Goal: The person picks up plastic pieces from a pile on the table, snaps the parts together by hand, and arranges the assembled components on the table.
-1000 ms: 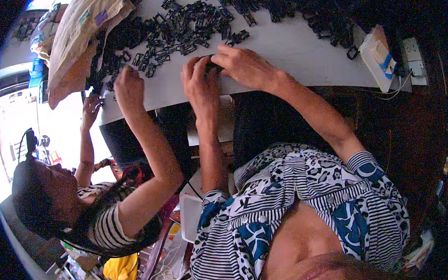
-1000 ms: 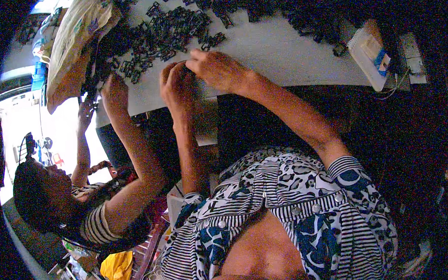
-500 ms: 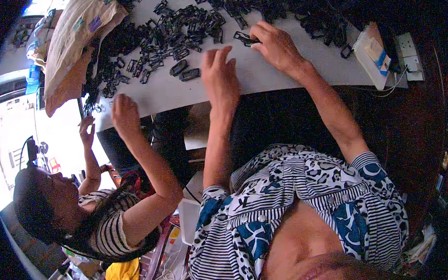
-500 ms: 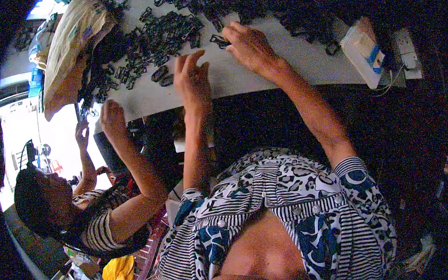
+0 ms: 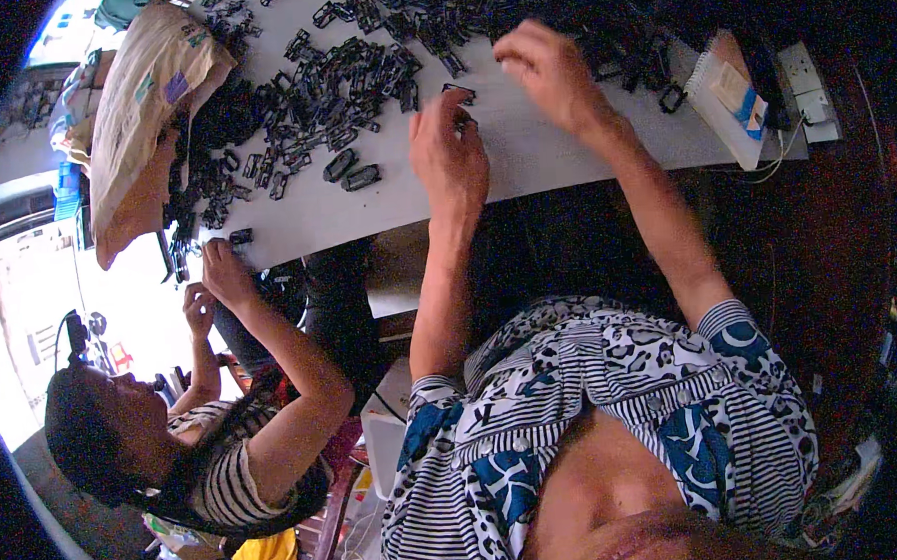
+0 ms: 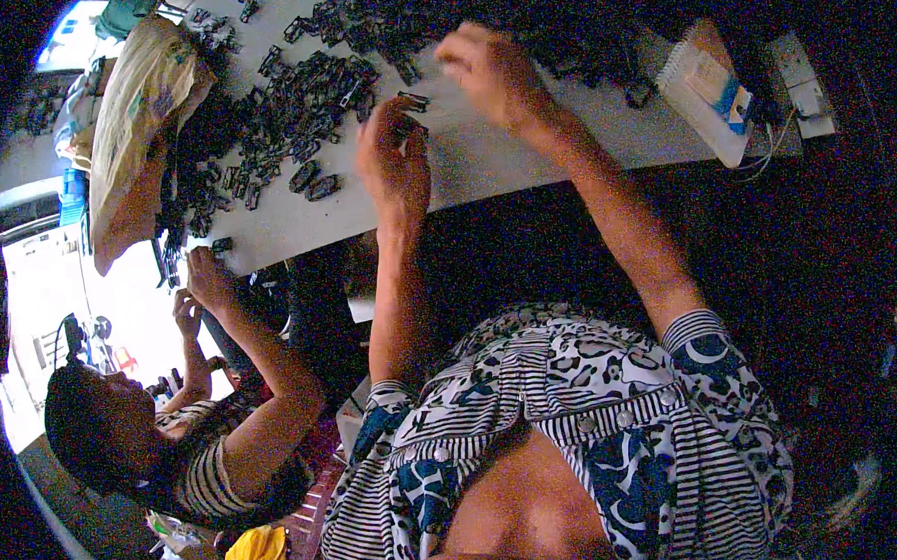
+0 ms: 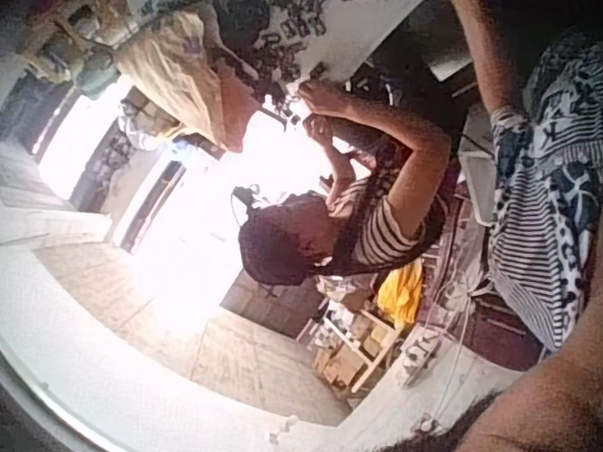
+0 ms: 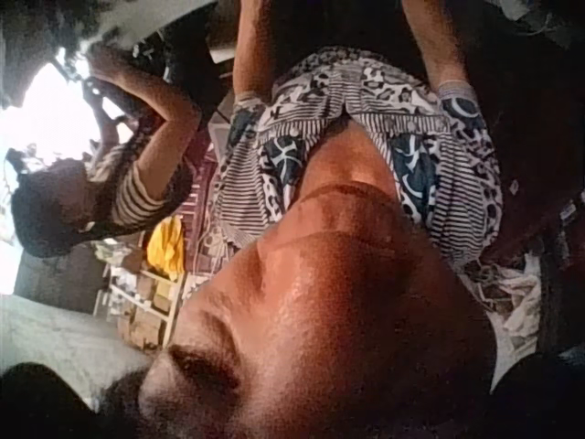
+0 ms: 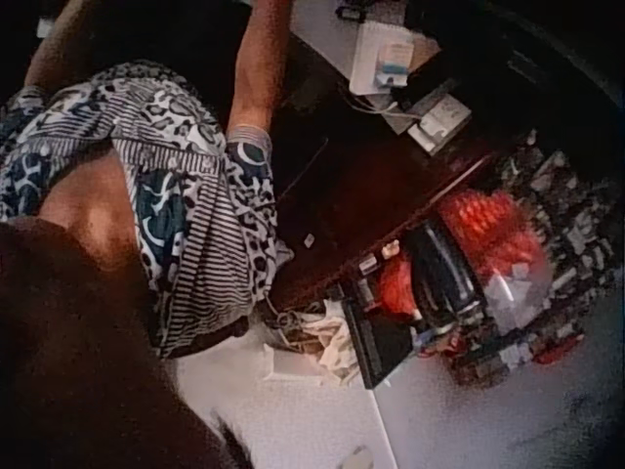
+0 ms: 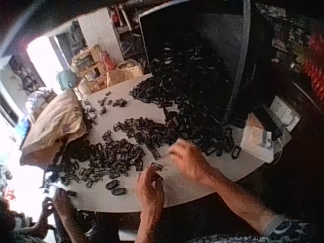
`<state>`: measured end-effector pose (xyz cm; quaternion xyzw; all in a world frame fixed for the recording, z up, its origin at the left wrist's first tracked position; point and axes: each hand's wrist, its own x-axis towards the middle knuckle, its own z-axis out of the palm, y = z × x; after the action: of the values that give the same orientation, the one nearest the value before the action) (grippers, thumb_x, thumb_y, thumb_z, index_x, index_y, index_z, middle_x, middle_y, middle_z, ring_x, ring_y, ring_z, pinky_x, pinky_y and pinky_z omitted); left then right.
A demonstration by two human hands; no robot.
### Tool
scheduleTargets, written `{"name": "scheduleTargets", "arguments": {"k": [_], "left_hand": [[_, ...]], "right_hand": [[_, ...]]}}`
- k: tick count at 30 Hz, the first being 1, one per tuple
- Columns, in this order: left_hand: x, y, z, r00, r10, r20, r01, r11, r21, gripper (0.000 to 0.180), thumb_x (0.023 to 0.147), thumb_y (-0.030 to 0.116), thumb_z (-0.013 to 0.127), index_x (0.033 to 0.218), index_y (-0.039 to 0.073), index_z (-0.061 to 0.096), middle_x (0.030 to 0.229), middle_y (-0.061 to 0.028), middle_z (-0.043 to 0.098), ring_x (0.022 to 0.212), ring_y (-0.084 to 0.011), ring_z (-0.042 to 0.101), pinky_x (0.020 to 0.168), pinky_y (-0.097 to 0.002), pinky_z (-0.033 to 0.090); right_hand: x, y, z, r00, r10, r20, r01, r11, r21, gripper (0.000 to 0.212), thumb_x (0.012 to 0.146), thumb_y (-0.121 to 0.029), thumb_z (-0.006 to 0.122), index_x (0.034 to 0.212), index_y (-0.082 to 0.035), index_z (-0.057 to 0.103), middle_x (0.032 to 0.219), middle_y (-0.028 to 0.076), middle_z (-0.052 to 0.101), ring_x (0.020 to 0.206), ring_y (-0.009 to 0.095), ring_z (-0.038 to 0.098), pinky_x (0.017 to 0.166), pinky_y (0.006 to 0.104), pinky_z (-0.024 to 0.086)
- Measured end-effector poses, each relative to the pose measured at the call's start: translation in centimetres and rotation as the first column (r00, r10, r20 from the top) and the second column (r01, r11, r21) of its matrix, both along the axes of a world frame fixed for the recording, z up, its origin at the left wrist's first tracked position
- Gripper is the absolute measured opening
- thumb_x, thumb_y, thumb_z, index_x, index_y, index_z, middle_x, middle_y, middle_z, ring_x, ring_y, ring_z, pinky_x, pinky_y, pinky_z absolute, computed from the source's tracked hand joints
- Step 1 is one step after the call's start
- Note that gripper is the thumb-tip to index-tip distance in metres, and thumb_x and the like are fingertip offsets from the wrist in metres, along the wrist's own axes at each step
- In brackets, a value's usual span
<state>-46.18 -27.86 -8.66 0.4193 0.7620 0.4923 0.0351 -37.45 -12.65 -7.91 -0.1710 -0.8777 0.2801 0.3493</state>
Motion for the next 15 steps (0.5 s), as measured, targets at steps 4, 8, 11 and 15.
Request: {"name": "scheduleTargets", "arguments": {"k": [4,8,11,15], "left_hand": [[1.1,1.9,0.6,0.916,-0.319,-0.242,0.304,0.948,-0.096,0.038,0.069,-0.011,0.051,0.103,0.004,0.058,0.087,-0.0148,0.058,0.084,-0.0341,0.053,0.075,-0.0416,0.044],[2.8,2.7,1.0,0.9,-0.371,-0.228,0.352,0.928,-0.12,0.038,0.073,-0.009,0.048,0.107,0.003,0.056,0.092,-0.0173,0.05,0.089,-0.0361,0.052,0.075,-0.043,0.044],[2.6,3.1,0.6,0.924,-0.339,-0.176,0.32,0.939,-0.124,0.034,0.076,-0.007,0.05,0.107,0.003,0.057,0.091,-0.018,0.054,0.088,-0.037,0.054,0.074,-0.0436,0.045],[2.1,3.3,-0.3,0.932,-0.358,-0.062,0.35,0.931,-0.105,0.027,0.079,-0.004,0.053,0.105,0.002,0.059,0.09,-0.0189,0.056,0.086,-0.0374,0.057,0.073,-0.0434,0.046]], "right_hand": [[-1.2,3.2,0.7,0.939,-0.308,0.157,0.293,0.95,0.11,0.013,0.079,-0.014,0.065,0.086,-0.004,0.061,0.087,0.011,0.059,0.082,0.029,0.061,0.07,0.0385,0.048],[-1.0,3.3,0.4,0.892,-0.316,0.323,0.247,0.94,0.237,0.015,0.076,-0.016,0.066,0.084,-0.006,0.06,0.088,0.011,0.06,0.084,0.031,0.061,0.068,0.0413,0.048],[0.7,3.2,0.0,0.931,-0.241,0.274,0.195,0.964,0.182,0.014,0.076,-0.014,0.066,0.085,-0.006,0.06,0.086,0.011,0.06,0.082,0.031,0.061,0.067,0.0406,0.048],[3.1,2.9,-0.4,0.98,-0.082,0.183,0.114,0.978,-0.173,0.014,0.076,-0.01,0.065,0.086,-0.004,0.058,0.08,0.011,0.059,0.075,0.03,0.061,0.065,0.0378,0.049]]}}
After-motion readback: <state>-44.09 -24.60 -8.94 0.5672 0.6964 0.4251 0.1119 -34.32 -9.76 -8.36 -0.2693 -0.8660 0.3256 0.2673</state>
